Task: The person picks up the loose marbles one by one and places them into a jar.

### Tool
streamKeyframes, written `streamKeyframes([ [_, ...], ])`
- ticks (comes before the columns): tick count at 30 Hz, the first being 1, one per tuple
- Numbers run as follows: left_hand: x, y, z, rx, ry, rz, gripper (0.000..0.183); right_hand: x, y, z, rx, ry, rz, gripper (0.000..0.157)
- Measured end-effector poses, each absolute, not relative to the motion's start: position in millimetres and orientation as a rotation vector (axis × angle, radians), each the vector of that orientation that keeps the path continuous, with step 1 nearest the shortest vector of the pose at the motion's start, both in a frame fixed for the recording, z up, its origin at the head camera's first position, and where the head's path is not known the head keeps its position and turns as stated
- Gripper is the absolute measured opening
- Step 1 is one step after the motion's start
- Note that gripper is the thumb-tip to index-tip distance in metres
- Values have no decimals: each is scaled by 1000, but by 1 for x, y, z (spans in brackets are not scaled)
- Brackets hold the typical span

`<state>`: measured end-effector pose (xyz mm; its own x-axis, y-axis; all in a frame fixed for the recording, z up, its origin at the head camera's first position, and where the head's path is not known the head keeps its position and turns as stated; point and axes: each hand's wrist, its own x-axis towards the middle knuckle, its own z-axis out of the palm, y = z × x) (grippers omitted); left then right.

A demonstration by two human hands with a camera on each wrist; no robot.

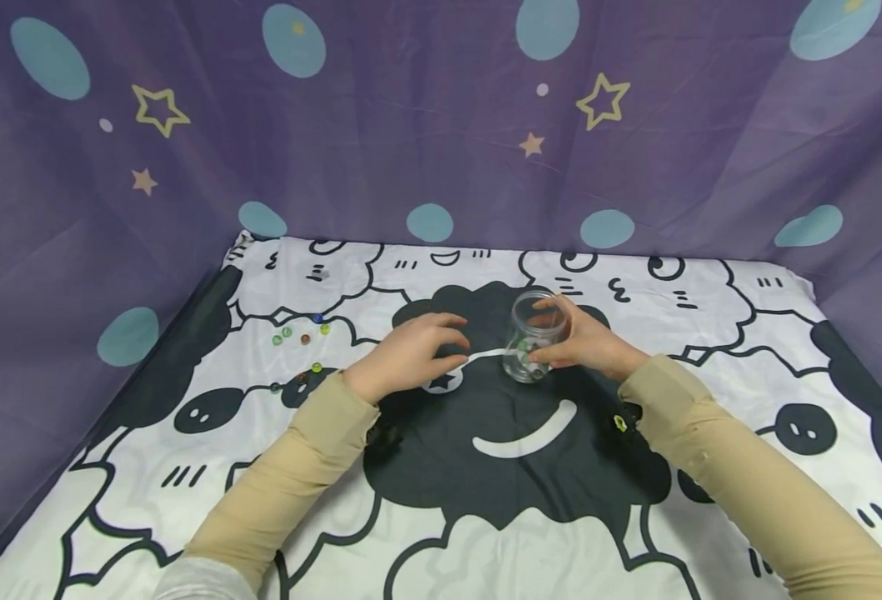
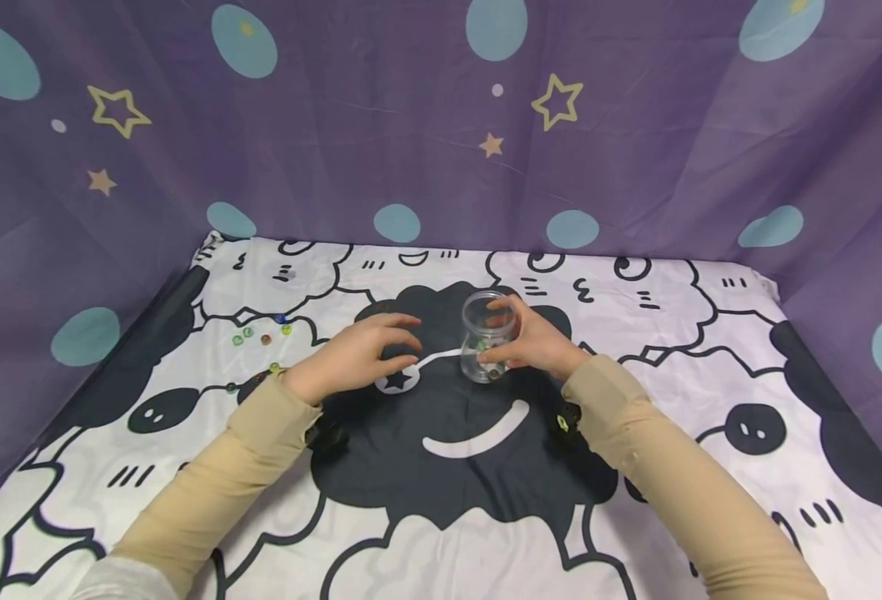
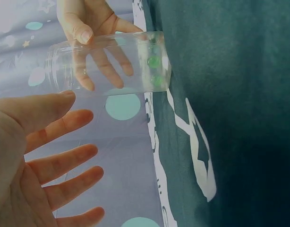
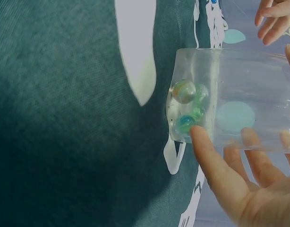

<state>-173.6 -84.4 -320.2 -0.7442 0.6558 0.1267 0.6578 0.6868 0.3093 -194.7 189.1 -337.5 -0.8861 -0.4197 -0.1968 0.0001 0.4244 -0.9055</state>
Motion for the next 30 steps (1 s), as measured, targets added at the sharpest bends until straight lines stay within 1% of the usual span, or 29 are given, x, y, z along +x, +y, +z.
streamKeyframes([
  [21,-167,-102,-327,-1202,-2861,-509,24,-195,189,-339,-358,2290,-1468,82],
  [30,-164,-112,-325,-1193,-2877,-497,22,-197,191,-339,-369,2286,-1466,81],
])
